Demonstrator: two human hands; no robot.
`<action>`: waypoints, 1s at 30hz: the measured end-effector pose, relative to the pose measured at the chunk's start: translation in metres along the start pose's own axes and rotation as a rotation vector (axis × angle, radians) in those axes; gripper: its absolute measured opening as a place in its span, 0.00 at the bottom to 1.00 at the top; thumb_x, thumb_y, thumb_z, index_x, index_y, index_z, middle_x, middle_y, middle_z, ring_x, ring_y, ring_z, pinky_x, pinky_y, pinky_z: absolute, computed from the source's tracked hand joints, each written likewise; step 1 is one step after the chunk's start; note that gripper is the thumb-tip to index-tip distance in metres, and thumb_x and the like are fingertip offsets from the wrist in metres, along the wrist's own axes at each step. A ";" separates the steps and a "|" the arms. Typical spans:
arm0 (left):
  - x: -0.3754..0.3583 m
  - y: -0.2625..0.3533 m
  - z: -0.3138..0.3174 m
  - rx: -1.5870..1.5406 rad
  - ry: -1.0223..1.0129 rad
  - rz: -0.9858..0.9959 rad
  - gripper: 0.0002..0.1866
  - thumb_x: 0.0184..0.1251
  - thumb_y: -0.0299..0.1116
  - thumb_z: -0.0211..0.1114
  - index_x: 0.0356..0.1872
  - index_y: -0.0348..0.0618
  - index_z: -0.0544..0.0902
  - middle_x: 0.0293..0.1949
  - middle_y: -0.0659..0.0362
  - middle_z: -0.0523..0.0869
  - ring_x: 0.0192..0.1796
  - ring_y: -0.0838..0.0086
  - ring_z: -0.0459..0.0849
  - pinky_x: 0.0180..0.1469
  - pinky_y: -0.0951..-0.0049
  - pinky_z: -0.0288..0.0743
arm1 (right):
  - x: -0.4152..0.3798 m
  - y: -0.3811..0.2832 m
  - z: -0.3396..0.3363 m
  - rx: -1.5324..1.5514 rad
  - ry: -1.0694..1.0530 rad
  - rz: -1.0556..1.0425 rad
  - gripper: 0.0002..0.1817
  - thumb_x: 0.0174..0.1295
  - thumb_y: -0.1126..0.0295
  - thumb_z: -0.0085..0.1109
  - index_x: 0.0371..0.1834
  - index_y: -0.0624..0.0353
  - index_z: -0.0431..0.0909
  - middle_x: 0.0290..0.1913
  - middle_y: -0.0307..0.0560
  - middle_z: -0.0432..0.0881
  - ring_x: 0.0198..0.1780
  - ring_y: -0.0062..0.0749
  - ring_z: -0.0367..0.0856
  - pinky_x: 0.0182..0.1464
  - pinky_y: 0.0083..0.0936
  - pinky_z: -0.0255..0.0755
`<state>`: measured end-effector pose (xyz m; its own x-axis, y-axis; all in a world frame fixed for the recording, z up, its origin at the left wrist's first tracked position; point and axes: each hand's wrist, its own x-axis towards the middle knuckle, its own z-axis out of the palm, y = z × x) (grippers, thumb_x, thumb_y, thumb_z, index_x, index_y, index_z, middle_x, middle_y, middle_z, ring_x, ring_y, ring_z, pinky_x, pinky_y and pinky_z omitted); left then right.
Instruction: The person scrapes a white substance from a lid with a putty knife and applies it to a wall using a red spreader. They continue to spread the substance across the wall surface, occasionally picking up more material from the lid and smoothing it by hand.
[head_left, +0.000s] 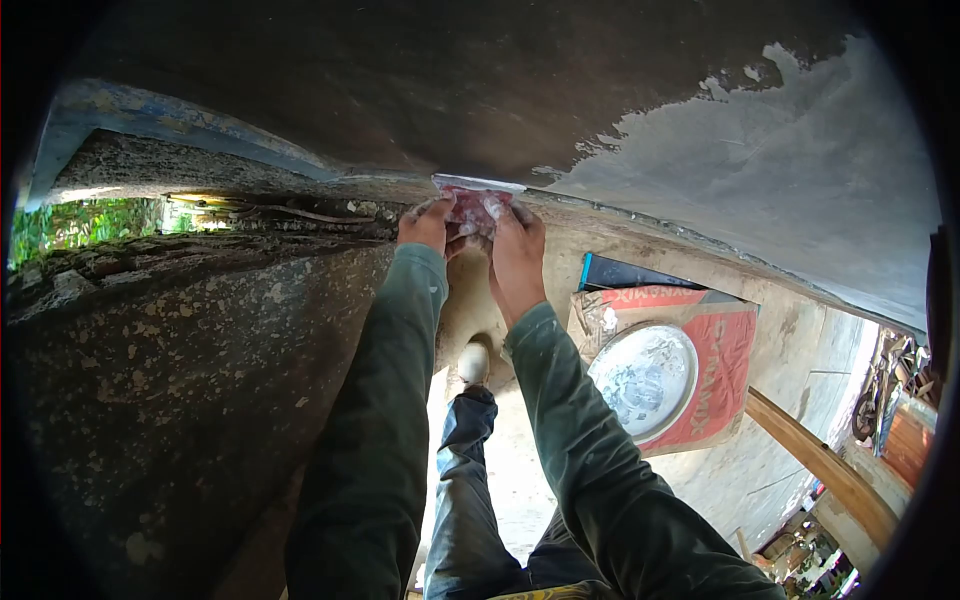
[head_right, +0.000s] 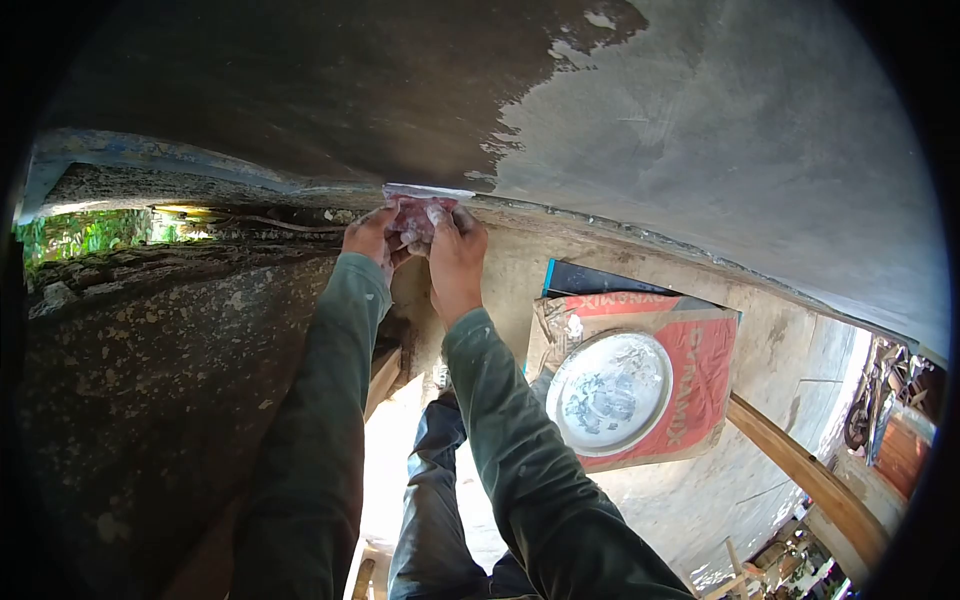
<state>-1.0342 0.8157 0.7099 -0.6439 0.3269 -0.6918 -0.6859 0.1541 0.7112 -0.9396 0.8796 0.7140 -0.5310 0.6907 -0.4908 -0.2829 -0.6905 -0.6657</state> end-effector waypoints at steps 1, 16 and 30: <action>0.003 0.004 0.004 0.001 -0.004 0.000 0.15 0.63 0.38 0.67 0.45 0.39 0.81 0.36 0.55 0.87 0.33 0.68 0.87 0.34 0.66 0.83 | 0.003 -0.005 0.002 -0.014 -0.008 -0.008 0.10 0.70 0.71 0.52 0.47 0.65 0.78 0.41 0.47 0.85 0.35 0.29 0.85 0.34 0.25 0.78; -0.113 0.122 0.027 0.051 -0.087 0.355 0.10 0.61 0.33 0.66 0.37 0.36 0.83 0.30 0.57 0.86 0.26 0.74 0.84 0.28 0.73 0.80 | -0.060 -0.098 0.086 -0.135 -0.063 -0.354 0.08 0.62 0.73 0.56 0.34 0.69 0.78 0.24 0.50 0.80 0.26 0.28 0.74 0.31 0.29 0.69; -0.066 -0.053 -0.007 0.052 -0.065 0.007 0.13 0.61 0.36 0.68 0.42 0.40 0.84 0.36 0.57 0.88 0.31 0.71 0.87 0.29 0.68 0.85 | -0.068 -0.004 -0.052 0.031 0.046 0.041 0.11 0.70 0.71 0.53 0.48 0.67 0.79 0.35 0.44 0.85 0.28 0.23 0.82 0.31 0.21 0.78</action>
<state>-0.9581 0.7792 0.7167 -0.6244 0.3877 -0.6781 -0.6615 0.1992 0.7230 -0.8613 0.8466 0.7205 -0.5059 0.6702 -0.5431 -0.2863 -0.7244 -0.6272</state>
